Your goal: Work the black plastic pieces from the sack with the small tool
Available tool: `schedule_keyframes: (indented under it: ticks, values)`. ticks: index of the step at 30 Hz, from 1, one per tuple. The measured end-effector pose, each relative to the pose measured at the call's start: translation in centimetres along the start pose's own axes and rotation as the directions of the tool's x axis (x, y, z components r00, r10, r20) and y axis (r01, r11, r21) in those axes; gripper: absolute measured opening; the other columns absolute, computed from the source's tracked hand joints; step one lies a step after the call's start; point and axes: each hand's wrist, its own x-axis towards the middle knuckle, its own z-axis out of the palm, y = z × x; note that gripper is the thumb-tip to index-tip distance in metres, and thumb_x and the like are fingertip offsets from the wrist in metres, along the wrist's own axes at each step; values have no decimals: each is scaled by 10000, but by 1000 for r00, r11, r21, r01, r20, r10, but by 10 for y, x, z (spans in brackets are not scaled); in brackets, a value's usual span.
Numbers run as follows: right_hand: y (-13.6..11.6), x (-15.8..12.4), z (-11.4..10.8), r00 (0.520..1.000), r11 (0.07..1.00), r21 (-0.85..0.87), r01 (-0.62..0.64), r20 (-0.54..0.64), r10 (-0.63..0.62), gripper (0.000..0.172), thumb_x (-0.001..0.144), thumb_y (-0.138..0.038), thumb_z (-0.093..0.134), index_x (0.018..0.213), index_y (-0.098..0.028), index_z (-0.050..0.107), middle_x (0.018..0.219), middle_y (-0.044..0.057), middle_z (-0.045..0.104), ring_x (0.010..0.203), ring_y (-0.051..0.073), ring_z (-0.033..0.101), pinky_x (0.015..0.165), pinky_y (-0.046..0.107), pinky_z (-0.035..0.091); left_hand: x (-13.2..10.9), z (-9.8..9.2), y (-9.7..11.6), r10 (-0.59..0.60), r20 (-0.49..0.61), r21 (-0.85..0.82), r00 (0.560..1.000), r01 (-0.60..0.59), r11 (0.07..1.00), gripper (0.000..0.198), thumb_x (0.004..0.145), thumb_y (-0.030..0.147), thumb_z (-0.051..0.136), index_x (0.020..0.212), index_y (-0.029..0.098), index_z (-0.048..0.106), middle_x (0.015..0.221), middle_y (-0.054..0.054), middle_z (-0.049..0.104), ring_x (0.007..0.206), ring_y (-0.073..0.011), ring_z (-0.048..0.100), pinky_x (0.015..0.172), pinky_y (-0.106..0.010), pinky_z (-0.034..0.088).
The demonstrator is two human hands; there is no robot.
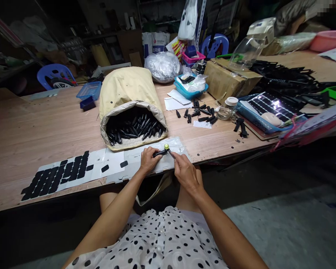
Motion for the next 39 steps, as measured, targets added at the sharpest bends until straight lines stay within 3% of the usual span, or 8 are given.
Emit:
schedule_keyframes:
  ticks: [10, 23, 25, 30, 32, 35, 37, 39]
  values:
    - [1, 3, 15, 999, 999, -11, 50, -9, -51, 426, 959, -180, 407, 1262, -262, 695, 1031, 69, 698, 964, 204, 645, 829, 287, 517, 1, 4, 1, -8, -6, 4, 1000, 8, 1000, 117, 831, 254, 743, 945, 281, 744, 990, -25, 663, 1025, -238, 545, 907, -379, 431]
    - [67, 76, 20, 982, 848, -503, -166, -162, 96, 352, 921, -192, 512, 1217, -209, 700, 930, 112, 570, 867, 239, 478, 645, 306, 255, 2, 6, -7, 158, -57, 52, 986, -156, 986, 207, 982, 353, 550, 1018, 237, 719, 1001, -55, 681, 984, -227, 578, 881, -379, 459]
    - [67, 74, 22, 983, 839, -521, -157, -165, 81, 354, 918, -198, 511, 1225, -204, 687, 939, 115, 567, 881, 246, 477, 644, 309, 243, -12, 10, -10, 326, -86, 85, 942, -319, 944, 272, 1008, 381, 492, 1069, 213, 697, 1000, -82, 684, 959, -230, 591, 856, -379, 468]
    - [66, 73, 24, 983, 829, -537, -157, -162, 81, 357, 913, -205, 509, 1233, -204, 668, 950, 116, 564, 898, 254, 482, 654, 311, 258, -88, 27, -39, 708, 129, 9, 694, -715, 699, 383, 1038, 438, 389, 1163, 198, 661, 890, -83, 697, 813, -192, 638, 757, -329, 499]
    - [67, 74, 25, 983, 826, -539, -164, -162, 89, 362, 911, -209, 508, 1238, -202, 664, 959, 120, 565, 908, 259, 484, 661, 316, 268, -114, 33, -58, 589, 229, -11, 775, -603, 797, 378, 1032, 442, 398, 1158, 214, 672, 895, -79, 719, 822, -189, 672, 763, -311, 522]
    - [67, 74, 25, 983, 824, -542, -164, -158, 92, 369, 903, -219, 519, 1244, -200, 659, 968, 123, 563, 914, 263, 483, 677, 320, 284, -127, 33, -81, 39, 332, 131, 943, -87, 988, 354, 1016, 405, 424, 1223, 260, 673, 1055, -88, 758, 979, -227, 712, 852, -337, 552]
    - [66, 74, 25, 984, 823, -545, -161, -155, 90, 375, 897, -219, 524, 1247, -199, 657, 967, 122, 562, 911, 262, 483, 684, 322, 292, -123, 29, -88, -295, 324, 247, 899, 220, 944, 375, 1001, 363, 446, 1314, 279, 636, 1214, -104, 734, 1136, -271, 686, 928, -391, 547]
    - [66, 74, 24, 984, 821, -549, -158, -153, 87, 381, 895, -214, 524, 1251, -198, 656, 963, 119, 562, 904, 260, 484, 685, 321, 295, -119, 24, -87, -418, 326, 297, 848, 328, 897, 399, 980, 323, 477, 1349, 273, 619, 1305, -123, 697, 1226, -299, 647, 969, -426, 532]
